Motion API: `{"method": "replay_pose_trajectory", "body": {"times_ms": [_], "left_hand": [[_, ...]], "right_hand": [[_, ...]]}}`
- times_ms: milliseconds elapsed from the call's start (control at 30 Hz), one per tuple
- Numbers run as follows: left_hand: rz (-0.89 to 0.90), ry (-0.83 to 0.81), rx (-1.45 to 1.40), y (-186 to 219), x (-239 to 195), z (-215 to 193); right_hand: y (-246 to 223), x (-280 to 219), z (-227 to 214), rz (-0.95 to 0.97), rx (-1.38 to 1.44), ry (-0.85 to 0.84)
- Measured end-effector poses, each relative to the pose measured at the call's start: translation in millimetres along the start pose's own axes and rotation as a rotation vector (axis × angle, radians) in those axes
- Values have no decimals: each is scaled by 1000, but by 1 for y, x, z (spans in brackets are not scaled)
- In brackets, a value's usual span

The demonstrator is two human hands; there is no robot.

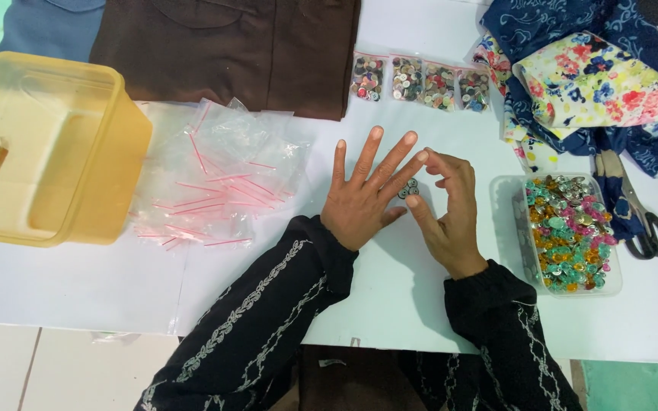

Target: The person selects small metal buttons from a container, arranges them on a white table, and places them into small clear plastic bags. They repeat this process with turquoise buttons, sealing each bag after filling it.

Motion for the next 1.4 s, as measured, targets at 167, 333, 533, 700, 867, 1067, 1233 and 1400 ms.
{"method": "replay_pose_trajectory", "body": {"times_ms": [167, 333, 533, 700, 867, 1067, 1233, 1400], "left_hand": [[-18, 192, -87, 15, -6, 6], [-75, 338, -109, 18, -7, 1], [-76, 320, -105, 21, -5, -5], [-85, 363, -96, 19, -3, -11], [-70, 358, -124, 18, -2, -15], [-63, 359, -168, 15, 0, -27], [-44, 399, -166, 15, 2, -32], [20, 441, -210, 16, 1, -43]], "right_hand": [[-1, 6, 17, 54, 286, 60], [14, -1, 34, 152, 551, 170], [15, 0, 37, 166, 613, 217], [21, -2, 39, 99, 643, 134], [23, -2, 38, 80, 643, 117], [22, -2, 38, 71, 669, 102], [17, 0, 38, 81, 652, 114], [13, 5, 33, 128, 597, 168]]}}
Point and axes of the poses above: each hand's wrist, its own x-axis towards the middle knuckle, its own z-axis out of the palm, y = z × x, the point moved 8 cm from there along x, towards the middle knuckle, and after that the axes turned 13 degrees about -z, right-handed, at the moved point
